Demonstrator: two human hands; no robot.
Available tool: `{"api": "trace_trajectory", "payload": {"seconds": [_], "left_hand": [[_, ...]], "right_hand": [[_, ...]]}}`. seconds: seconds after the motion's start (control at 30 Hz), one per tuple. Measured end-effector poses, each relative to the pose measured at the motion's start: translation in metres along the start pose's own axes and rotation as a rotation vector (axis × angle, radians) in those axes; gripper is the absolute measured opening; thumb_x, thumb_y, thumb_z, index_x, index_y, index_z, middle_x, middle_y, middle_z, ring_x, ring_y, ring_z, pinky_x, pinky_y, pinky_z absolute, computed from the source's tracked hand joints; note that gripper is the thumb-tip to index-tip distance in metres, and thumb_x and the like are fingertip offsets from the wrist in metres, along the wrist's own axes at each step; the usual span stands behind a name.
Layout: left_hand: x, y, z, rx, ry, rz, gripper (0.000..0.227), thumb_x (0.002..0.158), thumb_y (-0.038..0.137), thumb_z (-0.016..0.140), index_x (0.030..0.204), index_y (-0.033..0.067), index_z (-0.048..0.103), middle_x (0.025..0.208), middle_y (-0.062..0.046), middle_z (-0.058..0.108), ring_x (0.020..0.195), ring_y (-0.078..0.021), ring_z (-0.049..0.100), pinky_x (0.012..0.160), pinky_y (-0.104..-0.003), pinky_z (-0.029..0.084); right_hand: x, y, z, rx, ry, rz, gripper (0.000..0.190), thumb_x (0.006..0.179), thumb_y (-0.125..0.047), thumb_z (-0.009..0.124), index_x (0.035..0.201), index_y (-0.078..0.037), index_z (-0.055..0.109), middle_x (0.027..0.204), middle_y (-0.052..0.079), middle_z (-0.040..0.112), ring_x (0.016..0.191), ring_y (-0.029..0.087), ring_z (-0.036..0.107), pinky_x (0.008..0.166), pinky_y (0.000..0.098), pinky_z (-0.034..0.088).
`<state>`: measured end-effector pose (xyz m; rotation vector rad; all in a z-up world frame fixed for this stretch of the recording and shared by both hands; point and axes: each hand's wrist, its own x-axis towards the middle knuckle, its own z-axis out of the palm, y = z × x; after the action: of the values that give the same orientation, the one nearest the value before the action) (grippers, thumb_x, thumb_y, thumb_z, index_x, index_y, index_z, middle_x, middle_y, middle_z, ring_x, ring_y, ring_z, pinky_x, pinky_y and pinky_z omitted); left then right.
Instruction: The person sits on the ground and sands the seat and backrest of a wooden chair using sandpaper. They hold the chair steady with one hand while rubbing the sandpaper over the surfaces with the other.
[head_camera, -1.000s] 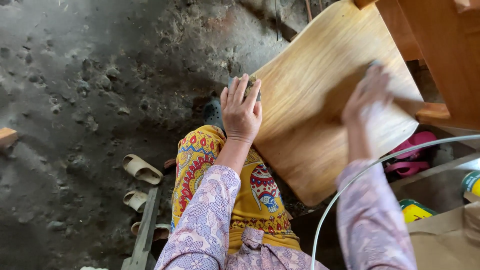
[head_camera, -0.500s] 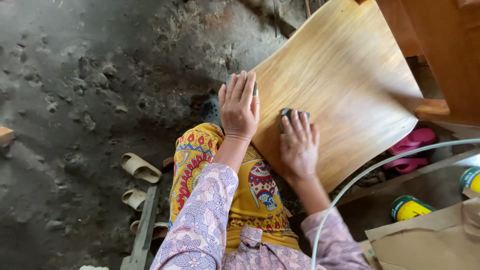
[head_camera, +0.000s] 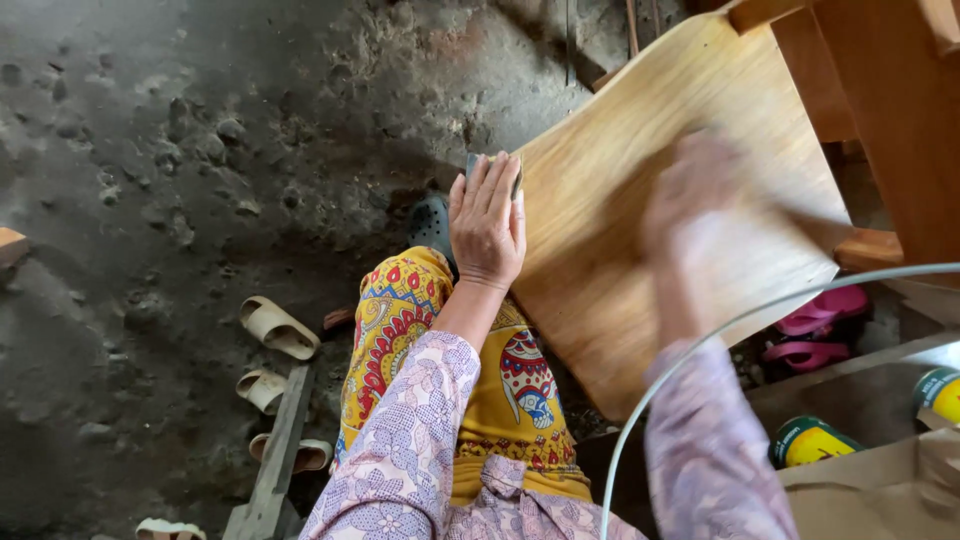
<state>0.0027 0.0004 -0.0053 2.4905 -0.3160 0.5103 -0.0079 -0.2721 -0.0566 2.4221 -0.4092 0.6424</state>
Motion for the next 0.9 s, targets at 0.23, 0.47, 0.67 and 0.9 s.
{"api": "trace_trajectory", "payload": {"seconds": [0.23, 0.47, 0.67, 0.9], "left_hand": [[0.0, 0.001, 0.002, -0.026, 0.095, 0.035, 0.04, 0.106, 0.024, 0.047, 0.143, 0.0134, 0.06, 0.142, -0.007, 0.063, 0.135, -0.0283, 0.058, 0.117, -0.044, 0.037], [0.002, 0.0, 0.001, -0.021, 0.099, 0.02, 0.041, 0.107, 0.027, 0.043, 0.143, 0.015, 0.059, 0.142, -0.005, 0.063, 0.135, -0.0267, 0.058, 0.118, -0.044, 0.037], [0.002, -0.001, 0.0, -0.062, 0.11, 0.016, 0.04, 0.106, 0.024, 0.047, 0.142, 0.0133, 0.061, 0.142, -0.007, 0.063, 0.134, -0.028, 0.058, 0.117, -0.044, 0.037], [0.002, -0.002, 0.002, -0.041, 0.136, 0.029, 0.04, 0.107, 0.026, 0.044, 0.141, 0.013, 0.061, 0.14, -0.006, 0.065, 0.132, -0.0274, 0.06, 0.116, -0.043, 0.038]], "right_hand": [[-0.054, -0.028, -0.142, 0.907, -0.366, -0.326, 0.054, 0.097, -0.03, 0.061, 0.15, -0.025, 0.056, 0.158, 0.007, 0.049, 0.147, 0.028, 0.042, 0.118, 0.0489, 0.029], [0.03, 0.04, -0.014, 0.749, -0.308, -0.246, 0.042, 0.111, -0.014, 0.049, 0.152, -0.009, 0.057, 0.156, 0.013, 0.05, 0.144, 0.032, 0.043, 0.112, 0.0551, 0.033], [-0.005, -0.008, 0.085, 0.245, -0.102, 0.037, 0.045, 0.108, -0.017, 0.052, 0.152, -0.024, 0.056, 0.151, 0.009, 0.051, 0.137, 0.033, 0.045, 0.099, 0.0536, 0.041], [-0.037, -0.048, -0.132, 0.979, -0.339, -0.266, 0.052, 0.1, -0.025, 0.061, 0.152, -0.022, 0.054, 0.161, 0.008, 0.045, 0.149, 0.032, 0.038, 0.119, 0.0516, 0.029]]}}
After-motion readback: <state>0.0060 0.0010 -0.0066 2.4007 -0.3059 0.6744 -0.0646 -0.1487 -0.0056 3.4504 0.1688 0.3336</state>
